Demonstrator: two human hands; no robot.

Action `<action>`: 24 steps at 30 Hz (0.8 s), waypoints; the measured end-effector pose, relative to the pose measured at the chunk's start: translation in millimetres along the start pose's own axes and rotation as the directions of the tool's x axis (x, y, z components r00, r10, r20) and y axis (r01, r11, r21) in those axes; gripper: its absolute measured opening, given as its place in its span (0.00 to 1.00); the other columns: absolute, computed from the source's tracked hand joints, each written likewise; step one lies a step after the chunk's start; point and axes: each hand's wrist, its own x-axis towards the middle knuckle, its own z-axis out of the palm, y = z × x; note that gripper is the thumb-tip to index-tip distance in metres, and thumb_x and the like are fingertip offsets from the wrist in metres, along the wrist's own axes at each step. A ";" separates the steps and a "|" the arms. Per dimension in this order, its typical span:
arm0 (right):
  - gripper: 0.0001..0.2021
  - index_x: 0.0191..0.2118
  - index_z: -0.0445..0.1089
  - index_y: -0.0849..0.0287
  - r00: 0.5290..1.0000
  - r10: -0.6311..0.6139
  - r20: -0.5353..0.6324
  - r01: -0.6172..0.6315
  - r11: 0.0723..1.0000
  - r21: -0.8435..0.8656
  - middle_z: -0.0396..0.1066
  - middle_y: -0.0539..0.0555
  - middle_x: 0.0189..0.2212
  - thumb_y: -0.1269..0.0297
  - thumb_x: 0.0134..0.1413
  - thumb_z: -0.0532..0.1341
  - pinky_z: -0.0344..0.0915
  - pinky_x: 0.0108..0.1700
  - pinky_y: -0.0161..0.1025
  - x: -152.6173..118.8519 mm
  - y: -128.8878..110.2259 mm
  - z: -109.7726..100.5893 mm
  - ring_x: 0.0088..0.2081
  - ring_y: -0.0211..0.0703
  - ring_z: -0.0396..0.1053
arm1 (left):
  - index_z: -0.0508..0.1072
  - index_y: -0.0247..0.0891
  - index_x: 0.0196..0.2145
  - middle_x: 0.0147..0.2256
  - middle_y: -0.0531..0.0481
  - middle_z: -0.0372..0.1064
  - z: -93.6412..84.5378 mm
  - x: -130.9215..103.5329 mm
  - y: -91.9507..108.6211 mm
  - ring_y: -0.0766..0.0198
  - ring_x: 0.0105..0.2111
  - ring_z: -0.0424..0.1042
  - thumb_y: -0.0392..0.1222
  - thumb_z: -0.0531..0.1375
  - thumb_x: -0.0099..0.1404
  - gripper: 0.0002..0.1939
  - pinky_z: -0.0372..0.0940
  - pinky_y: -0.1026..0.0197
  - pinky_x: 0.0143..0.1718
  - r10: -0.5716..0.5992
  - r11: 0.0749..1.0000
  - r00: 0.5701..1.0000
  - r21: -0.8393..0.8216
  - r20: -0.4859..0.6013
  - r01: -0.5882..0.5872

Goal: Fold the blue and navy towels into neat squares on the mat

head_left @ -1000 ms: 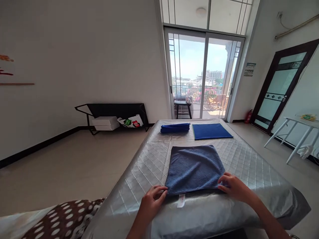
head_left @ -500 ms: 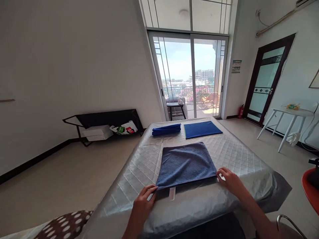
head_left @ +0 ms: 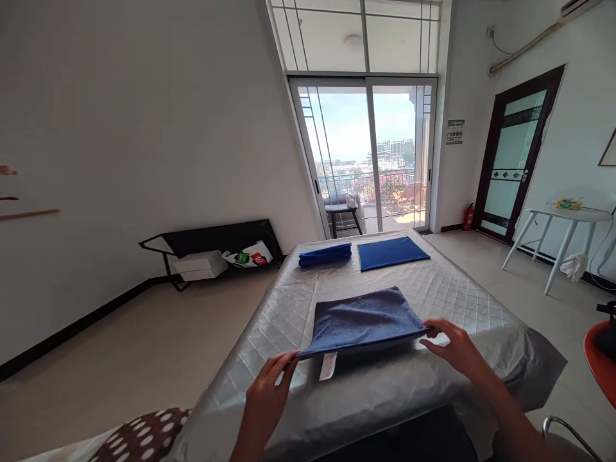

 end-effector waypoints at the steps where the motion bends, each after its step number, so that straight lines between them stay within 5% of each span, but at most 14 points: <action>1: 0.12 0.45 0.73 0.51 0.999 -0.044 -0.028 0.044 0.999 -0.024 0.77 0.52 0.35 0.51 0.62 0.61 0.76 0.32 0.39 1.5 -5.8 -3.6 0.32 0.43 0.75 | 0.80 0.46 0.40 0.38 0.47 0.79 -5.7 3.5 4.1 0.55 0.38 0.79 0.68 0.49 0.69 0.28 0.74 0.58 0.39 -0.009 1.000 1.000 0.008 -0.012 0.010; 6: 0.07 0.43 0.75 0.49 0.940 -0.299 -0.161 0.275 0.948 -0.158 0.77 0.50 0.30 0.58 0.65 0.60 0.74 0.33 0.37 17.3 -38.0 -29.9 0.29 0.40 0.74 | 0.80 0.46 0.39 0.38 0.48 0.79 -44.7 26.6 28.6 0.56 0.39 0.78 0.66 0.51 0.69 0.26 0.73 0.59 0.40 0.035 0.999 0.996 0.017 -0.078 -0.034; 17: 0.12 0.50 0.75 0.43 0.798 -0.594 -0.106 0.532 0.775 -0.340 0.80 0.48 0.34 0.64 0.62 0.66 0.73 0.36 0.38 56.6 -115.5 -122.5 0.31 0.40 0.76 | 0.77 0.53 0.33 0.30 0.58 0.77 -144.4 84.5 90.1 0.61 0.27 0.74 0.62 0.58 0.64 0.15 0.71 0.61 0.30 0.179 0.981 0.973 -0.050 -0.145 -0.188; 21: 0.13 0.51 0.75 0.40 0.795 -0.600 -0.086 0.543 0.768 -0.339 0.80 0.47 0.34 0.61 0.62 0.66 0.73 0.36 0.40 57.6 -131.6 -137.3 0.32 0.42 0.76 | 0.76 0.53 0.30 0.29 0.60 0.75 -160.1 92.7 99.8 0.62 0.25 0.71 0.60 0.60 0.62 0.12 0.70 0.61 0.30 0.165 0.977 0.977 -0.115 -0.135 -0.181; 24: 0.11 0.50 0.76 0.40 0.821 -0.570 -0.037 0.532 0.787 -0.312 0.81 0.47 0.34 0.59 0.63 0.64 0.73 0.36 0.39 64.3 -125.8 -134.6 0.32 0.41 0.77 | 0.75 0.48 0.25 0.26 0.56 0.74 -152.2 104.6 92.6 0.61 0.25 0.70 0.63 0.60 0.60 0.18 0.69 0.61 0.28 0.122 0.977 0.992 -0.174 -0.033 -0.126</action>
